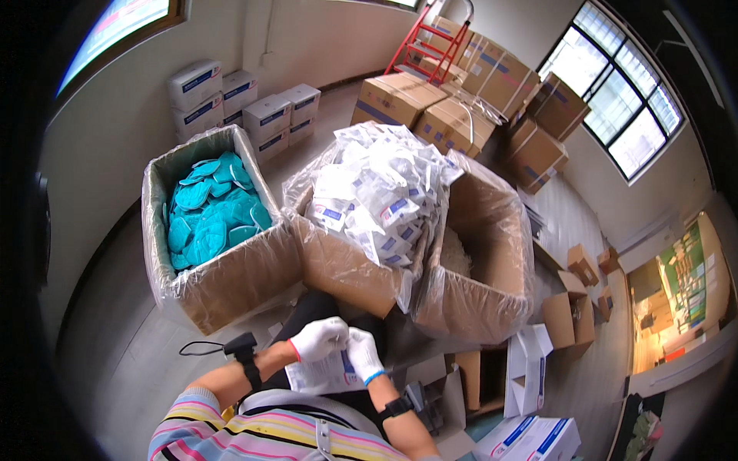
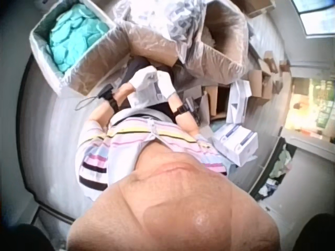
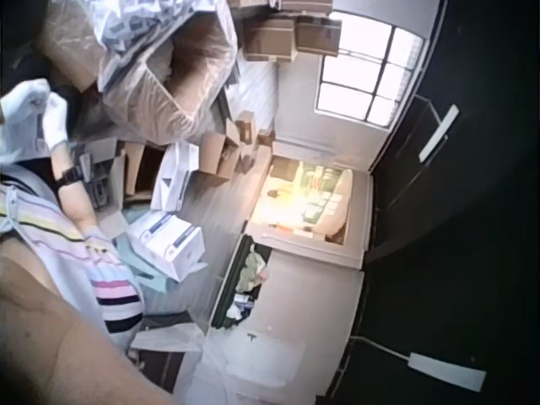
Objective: Unpacking green face masks from individual plastic wrappers and placing them into a cardboard box.
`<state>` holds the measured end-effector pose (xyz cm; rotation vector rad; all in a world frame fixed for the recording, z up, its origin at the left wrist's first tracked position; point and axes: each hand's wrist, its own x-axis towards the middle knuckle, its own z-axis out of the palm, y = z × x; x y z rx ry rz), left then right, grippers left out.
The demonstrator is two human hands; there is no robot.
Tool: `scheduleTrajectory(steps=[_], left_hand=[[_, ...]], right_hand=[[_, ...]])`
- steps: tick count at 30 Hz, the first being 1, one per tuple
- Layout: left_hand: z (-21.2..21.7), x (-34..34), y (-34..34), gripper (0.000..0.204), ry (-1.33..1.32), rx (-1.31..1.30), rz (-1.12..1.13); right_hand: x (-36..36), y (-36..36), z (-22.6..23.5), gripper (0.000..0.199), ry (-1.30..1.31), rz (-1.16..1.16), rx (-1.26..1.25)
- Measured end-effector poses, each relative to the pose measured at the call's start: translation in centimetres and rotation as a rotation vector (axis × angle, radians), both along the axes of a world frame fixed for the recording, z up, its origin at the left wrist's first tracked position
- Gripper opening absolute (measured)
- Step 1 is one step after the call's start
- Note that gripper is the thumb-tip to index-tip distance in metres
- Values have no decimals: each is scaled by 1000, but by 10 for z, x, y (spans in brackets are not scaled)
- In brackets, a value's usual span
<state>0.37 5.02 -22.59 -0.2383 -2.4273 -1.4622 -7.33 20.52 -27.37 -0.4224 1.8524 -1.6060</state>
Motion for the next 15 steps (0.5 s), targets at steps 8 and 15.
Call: scheduleTrajectory(steps=[8, 15], left_hand=[[34, -12, 7, 5, -275, 165, 170], [45, 24, -9, 2, -304, 112, 114]], right_hand=[[-25, -3, 61, 21, 544, 115, 266], [-35, -7, 57, 20, 1135, 173, 386]])
